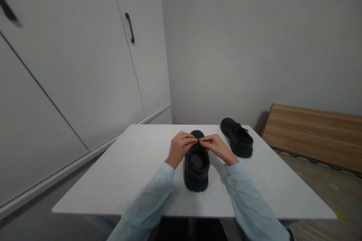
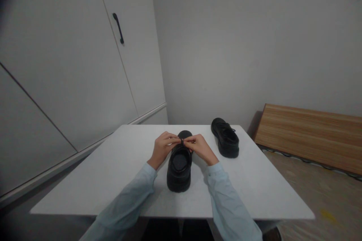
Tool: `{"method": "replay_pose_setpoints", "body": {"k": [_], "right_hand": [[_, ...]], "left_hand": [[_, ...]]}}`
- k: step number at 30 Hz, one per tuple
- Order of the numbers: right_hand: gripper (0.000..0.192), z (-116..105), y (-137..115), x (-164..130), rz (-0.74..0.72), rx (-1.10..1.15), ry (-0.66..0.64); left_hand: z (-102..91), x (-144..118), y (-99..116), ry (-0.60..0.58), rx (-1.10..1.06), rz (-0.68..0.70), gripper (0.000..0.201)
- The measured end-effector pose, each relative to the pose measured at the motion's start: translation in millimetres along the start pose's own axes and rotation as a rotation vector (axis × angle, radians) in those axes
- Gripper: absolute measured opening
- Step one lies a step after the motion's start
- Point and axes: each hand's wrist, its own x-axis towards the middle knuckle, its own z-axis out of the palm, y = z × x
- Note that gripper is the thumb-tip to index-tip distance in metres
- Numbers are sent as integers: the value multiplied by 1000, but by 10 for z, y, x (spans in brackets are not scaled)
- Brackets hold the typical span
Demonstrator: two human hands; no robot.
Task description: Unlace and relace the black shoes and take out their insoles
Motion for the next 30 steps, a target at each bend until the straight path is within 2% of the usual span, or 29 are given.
{"method": "replay_pose_setpoints", "body": {"k": [3,7,10,14,19,30], "right_hand": [[26,14,-11,-4,0,-9,6],[26,25,-15,-5,-19,-50,10],[26,20,-6,-4,-72,-161,10],[22,-1,-8,-11,-168,-322,35],[20,-9,-27,-22,-229,-465,36],[18,11,-97,-51,-265,-772,47]], "left_hand": [[8,27,26,11,-64,-122,11],[-21,74,49,-54,-158,-318,8],[-44,102,55,-121,-226,-462,10],[-62,109,46,-188,-312,-579,18],[-70,91,20,-235,-424,-608,23],[-70,75,-7,-234,-466,-588,19]]}}
